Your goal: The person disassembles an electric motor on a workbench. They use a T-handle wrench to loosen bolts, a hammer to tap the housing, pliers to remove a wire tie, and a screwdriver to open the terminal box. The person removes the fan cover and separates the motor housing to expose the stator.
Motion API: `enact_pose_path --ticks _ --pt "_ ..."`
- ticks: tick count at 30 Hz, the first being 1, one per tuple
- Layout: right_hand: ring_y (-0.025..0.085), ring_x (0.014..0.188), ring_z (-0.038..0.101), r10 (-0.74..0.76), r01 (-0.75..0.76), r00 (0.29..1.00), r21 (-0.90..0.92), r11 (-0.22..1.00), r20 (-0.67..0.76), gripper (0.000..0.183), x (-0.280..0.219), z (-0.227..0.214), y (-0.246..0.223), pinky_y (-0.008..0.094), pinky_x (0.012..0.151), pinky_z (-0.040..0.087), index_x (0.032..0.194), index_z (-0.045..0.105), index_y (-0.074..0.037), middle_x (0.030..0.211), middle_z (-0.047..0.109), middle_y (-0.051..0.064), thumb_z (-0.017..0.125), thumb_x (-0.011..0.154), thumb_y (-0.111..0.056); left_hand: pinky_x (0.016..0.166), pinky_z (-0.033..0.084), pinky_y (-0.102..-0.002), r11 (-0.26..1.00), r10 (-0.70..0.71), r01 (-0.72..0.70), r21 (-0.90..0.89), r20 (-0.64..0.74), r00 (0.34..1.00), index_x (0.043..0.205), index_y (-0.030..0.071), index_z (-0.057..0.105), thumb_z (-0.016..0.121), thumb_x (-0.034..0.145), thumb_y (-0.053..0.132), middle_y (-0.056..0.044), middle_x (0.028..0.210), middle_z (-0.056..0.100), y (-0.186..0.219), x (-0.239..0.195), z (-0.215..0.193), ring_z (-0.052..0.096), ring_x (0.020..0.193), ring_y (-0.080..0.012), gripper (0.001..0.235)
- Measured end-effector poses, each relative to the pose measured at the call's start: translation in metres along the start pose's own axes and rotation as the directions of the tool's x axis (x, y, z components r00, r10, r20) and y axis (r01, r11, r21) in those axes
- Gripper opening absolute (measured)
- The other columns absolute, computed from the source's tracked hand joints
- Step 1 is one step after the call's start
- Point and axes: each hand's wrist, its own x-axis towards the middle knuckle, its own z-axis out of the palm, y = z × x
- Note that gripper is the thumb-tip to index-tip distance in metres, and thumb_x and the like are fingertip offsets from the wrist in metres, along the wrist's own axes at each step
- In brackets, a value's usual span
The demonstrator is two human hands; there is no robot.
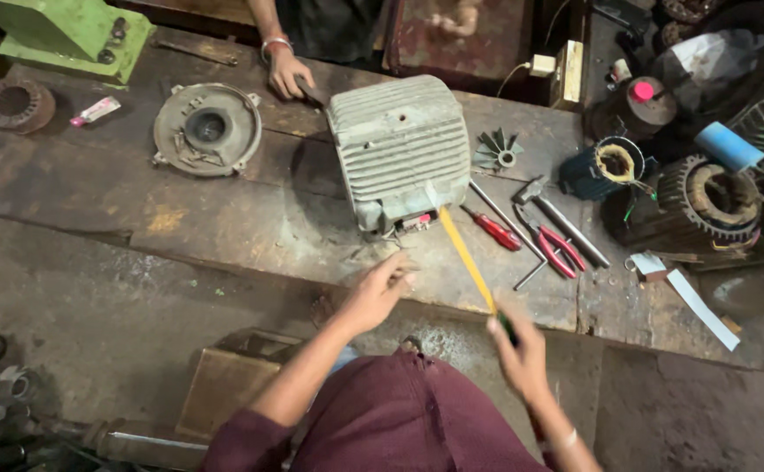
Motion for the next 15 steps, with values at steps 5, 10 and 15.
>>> enact_pose_path --ticks 5,10,15 --pt "0.022 0.098 0.072 0.372 -0.366 0.916 -0.066 0.928 0.149 0.045 -0.056 0.003 0.004 0.033 0.088 0.055 0.136 0.069 -0.015 0.109 0.077 0.013 0.071 0.092 -0.022 0.082 0.057 -0.035 0.905 -0.092 0.071 -0.420 -0.029 0.995 0.125 -0.002 0.059 0.060 0.108 0.021 -0.013 0.110 0.069 -0.057 0.048 0.065 0.068 0.097 -0.0198 0.028" --pt "0.022 0.118 0.071 0.295 -0.299 0.945 0.007 0.954 0.143 0.041 -0.048 0.017 0.001 0.032 0.097 0.053 0.135 0.067 -0.014 0.128 0.074 0.013 0.067 0.095 -0.023 0.065 0.060 -0.030 0.810 -0.259 0.204 -0.550 -0.023 0.966 0.115 -0.001 0.062 0.060 0.103 0.018 -0.011 0.101 0.071 -0.085 0.072 0.071 0.075 0.081 -0.0194 0.023" --pt "0.021 0.114 0.071 0.235 -0.240 0.962 0.019 0.971 0.142 0.041 -0.043 0.014 -0.003 0.033 0.093 0.053 0.137 0.066 -0.014 0.123 0.075 0.014 0.066 0.096 -0.022 0.064 0.061 -0.030 0.845 -0.271 0.230 -0.483 -0.016 0.962 0.114 -0.002 0.062 0.060 0.103 0.019 -0.012 0.098 0.074 -0.079 0.074 0.066 0.078 0.080 -0.0204 0.024"
